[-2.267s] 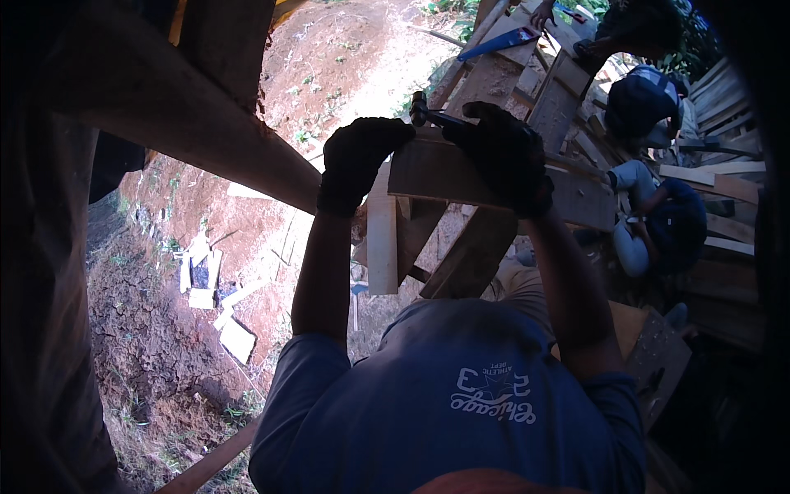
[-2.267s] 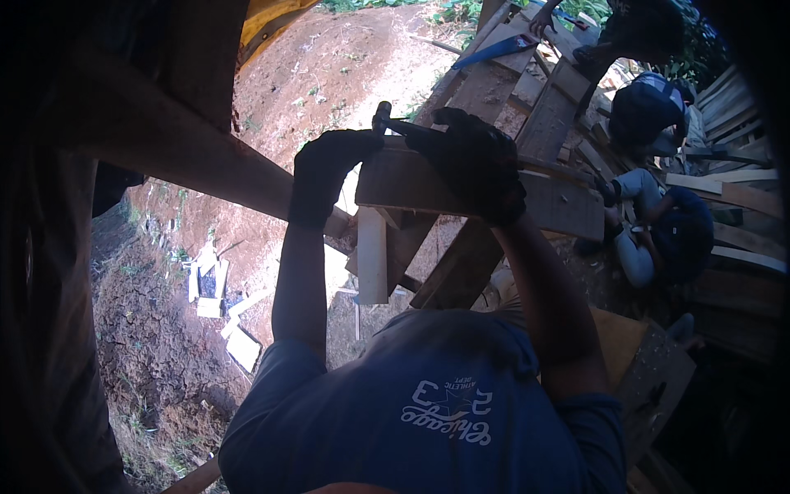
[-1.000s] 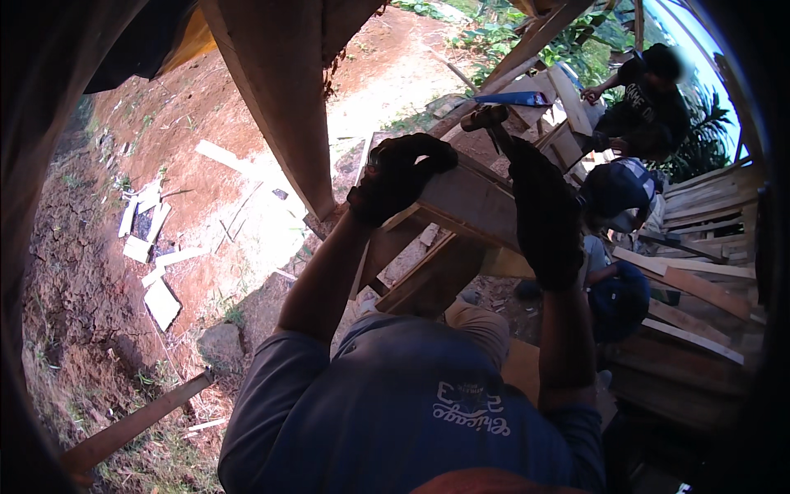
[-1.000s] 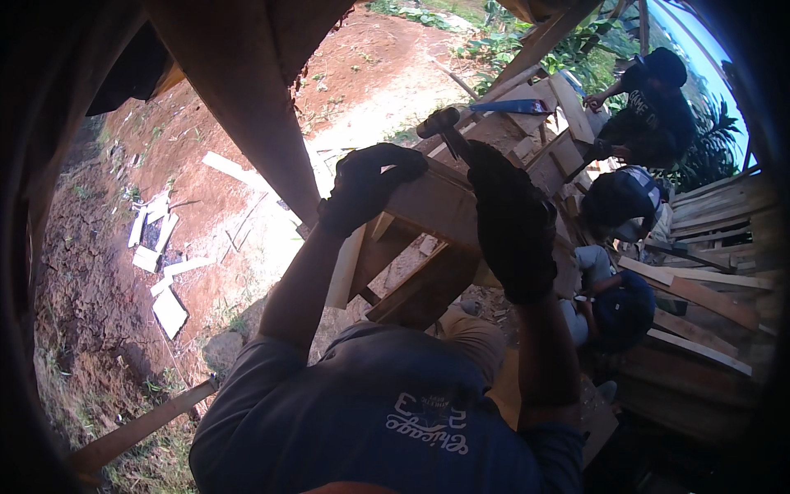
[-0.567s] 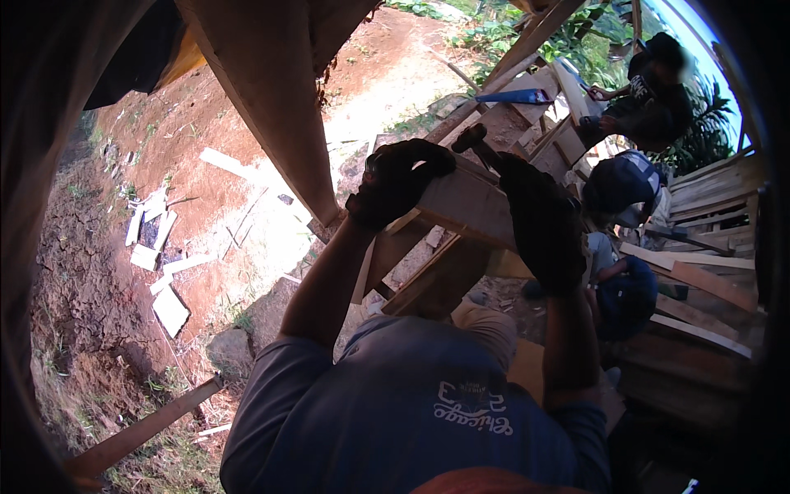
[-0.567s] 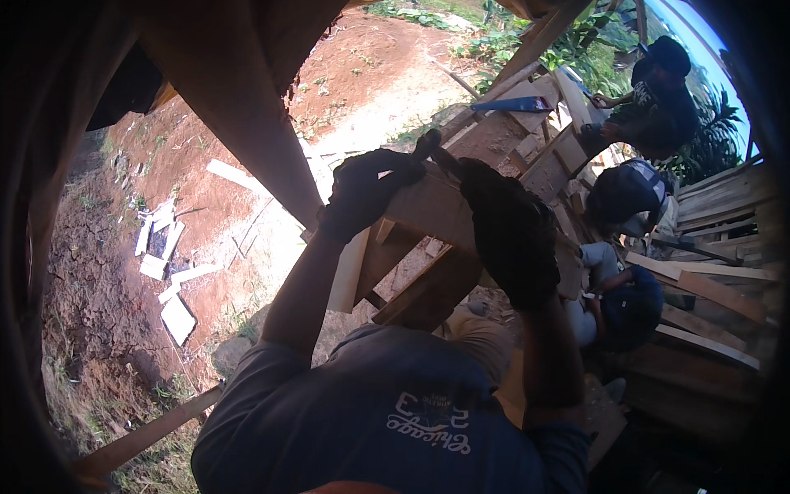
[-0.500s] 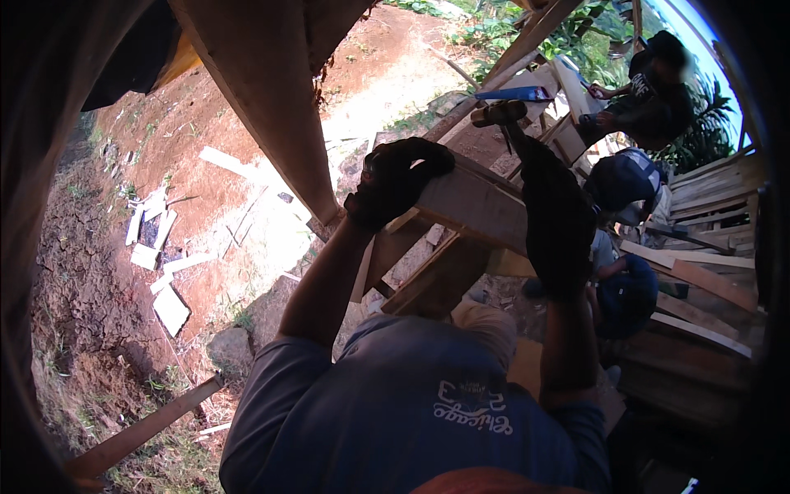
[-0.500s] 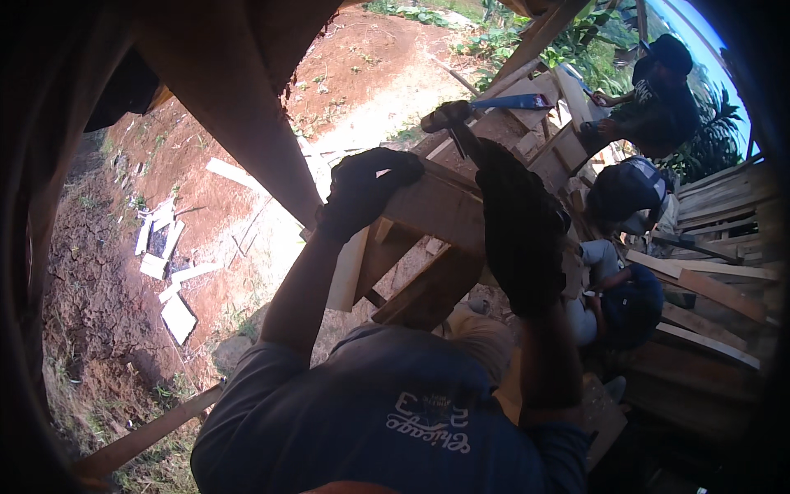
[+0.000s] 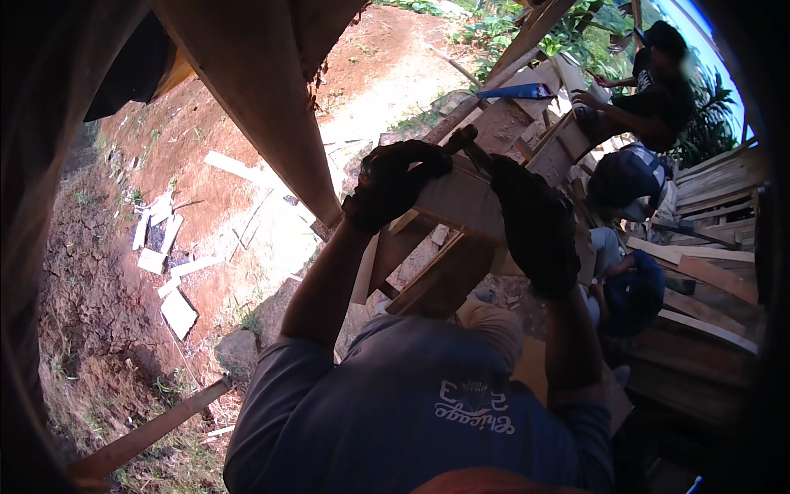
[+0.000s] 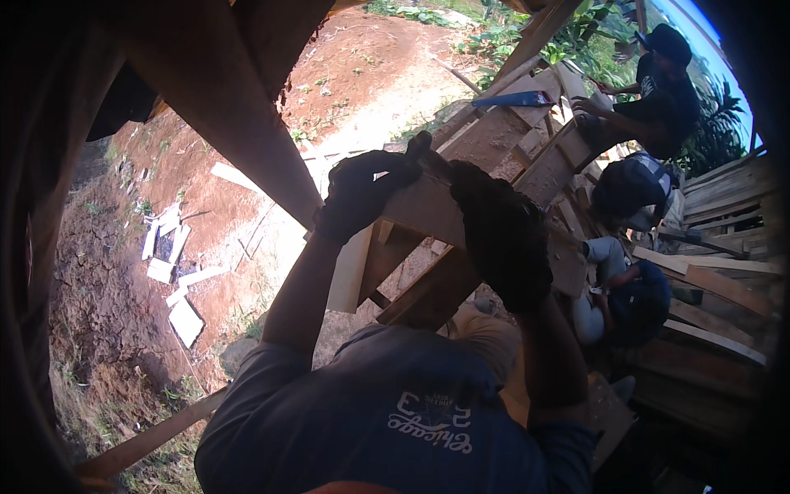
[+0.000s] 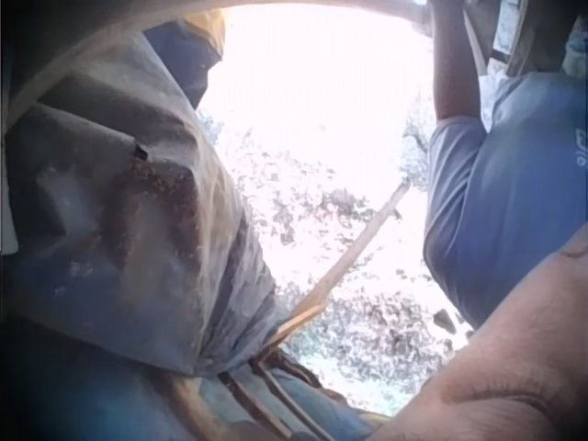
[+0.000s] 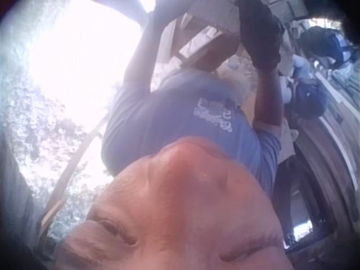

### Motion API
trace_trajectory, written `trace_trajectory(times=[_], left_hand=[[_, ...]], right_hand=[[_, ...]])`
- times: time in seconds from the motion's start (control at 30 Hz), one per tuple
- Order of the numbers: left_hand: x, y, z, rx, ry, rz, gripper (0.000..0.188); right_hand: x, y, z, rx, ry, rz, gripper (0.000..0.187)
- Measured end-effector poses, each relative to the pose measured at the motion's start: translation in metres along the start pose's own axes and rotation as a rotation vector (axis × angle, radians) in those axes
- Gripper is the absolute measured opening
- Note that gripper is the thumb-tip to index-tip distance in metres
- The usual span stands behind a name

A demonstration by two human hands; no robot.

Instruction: The person assembles wooden crate-like structures by hammering nails into wood slats and frame pieces while others work on the same construction in the background.

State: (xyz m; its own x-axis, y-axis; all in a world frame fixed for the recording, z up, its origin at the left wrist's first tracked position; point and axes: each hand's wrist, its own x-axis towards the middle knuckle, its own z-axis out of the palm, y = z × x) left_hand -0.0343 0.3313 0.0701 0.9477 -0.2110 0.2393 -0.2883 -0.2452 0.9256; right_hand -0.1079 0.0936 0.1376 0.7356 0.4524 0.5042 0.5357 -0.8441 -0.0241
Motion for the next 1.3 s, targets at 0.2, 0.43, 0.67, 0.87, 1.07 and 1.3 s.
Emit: trace_trajectory(times=[0.2, 0.43, 0.67, 0.87, 1.07, 1.3], left_hand=[[0.001, 0.0, 0.0, 0.005, -0.006, -0.003, 0.014], [-0.004, -0.004, -0.005, -0.119, -0.057, 0.038, 0.03], [-0.004, -0.006, -0.001, -0.134, -0.063, 0.142, 0.041], [-0.008, 0.024, 0.023, -0.04, 0.09, -0.124, 0.025], [-0.013, -0.009, 0.039, -0.294, 0.159, 0.13, 0.032], [-0.014, -0.012, 0.045, -0.277, 0.225, 0.187, 0.028]], right_hand=[[-0.007, -0.007, 0.0, 0.022, 0.036, 0.003, 0.044], [-0.006, 0.007, -0.02, 0.088, 0.132, 0.152, 0.031], [-0.028, 0.0, -0.015, 0.443, -0.077, 0.451, 0.022], [-0.051, 0.003, 0.003, 0.339, -0.058, 0.227, 0.031], [-0.044, 0.007, -0.02, 0.317, -0.157, 0.276, 0.041], [-0.02, 0.009, -0.038, 0.635, -0.096, 0.439, 0.045]])
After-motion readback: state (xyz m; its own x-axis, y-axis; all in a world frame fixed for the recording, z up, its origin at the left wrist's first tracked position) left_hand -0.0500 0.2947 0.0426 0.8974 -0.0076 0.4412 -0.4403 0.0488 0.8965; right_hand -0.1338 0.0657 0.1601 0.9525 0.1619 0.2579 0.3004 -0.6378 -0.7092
